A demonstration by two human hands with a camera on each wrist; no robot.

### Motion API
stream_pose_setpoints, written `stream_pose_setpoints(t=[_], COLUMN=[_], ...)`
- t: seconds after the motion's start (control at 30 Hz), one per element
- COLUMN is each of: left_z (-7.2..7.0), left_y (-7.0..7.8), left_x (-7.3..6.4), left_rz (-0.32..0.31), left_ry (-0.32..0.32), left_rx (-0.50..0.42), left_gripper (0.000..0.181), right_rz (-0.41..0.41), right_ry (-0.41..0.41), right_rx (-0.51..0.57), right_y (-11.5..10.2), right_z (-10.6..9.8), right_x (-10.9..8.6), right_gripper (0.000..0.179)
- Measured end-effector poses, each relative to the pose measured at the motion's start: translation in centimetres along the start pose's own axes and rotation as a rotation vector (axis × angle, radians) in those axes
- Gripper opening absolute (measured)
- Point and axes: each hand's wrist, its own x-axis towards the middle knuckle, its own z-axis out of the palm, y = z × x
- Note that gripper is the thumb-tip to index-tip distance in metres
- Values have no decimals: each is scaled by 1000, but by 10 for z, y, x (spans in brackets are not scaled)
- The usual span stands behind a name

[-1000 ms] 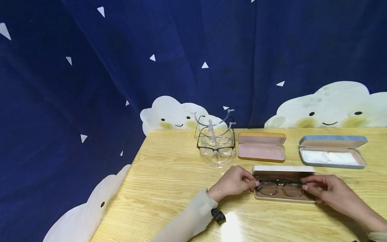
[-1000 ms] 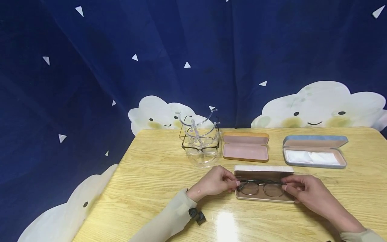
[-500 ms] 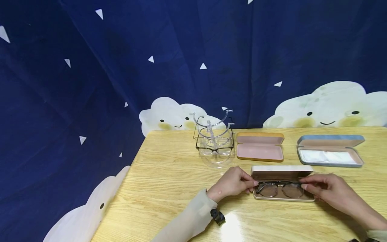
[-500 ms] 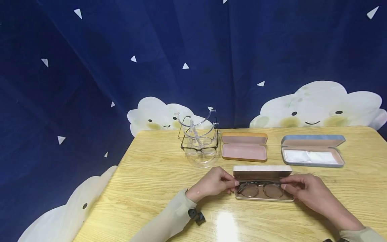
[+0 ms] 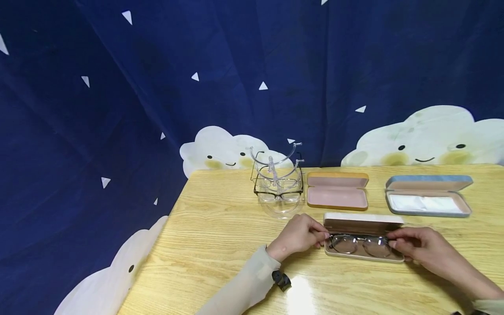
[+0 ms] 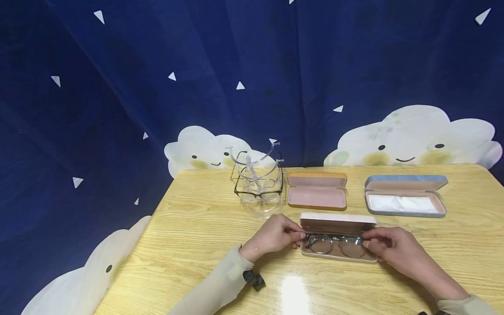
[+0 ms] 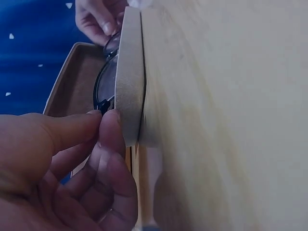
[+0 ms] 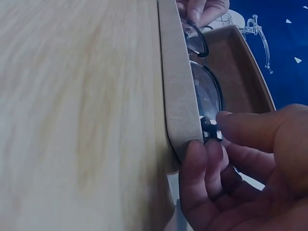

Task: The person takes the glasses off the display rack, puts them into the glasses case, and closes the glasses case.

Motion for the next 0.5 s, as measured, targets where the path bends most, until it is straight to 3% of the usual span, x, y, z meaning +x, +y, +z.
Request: stream_pose_setpoints(t=[0.23, 0.5], left_z=[-3, -3], left_y=[-4, -5], left_x=[1, 1], left_rz=[-19, -8], left_ry=[15, 22], left_rx=[-45, -95], left_gripper=[13, 14], right_rz=[-22, -2], right_ry=[-28, -3], right_rx=[28, 50], right_y=[0, -1], right_z=[1, 3], right_x=[2, 1], right_gripper=[24, 27])
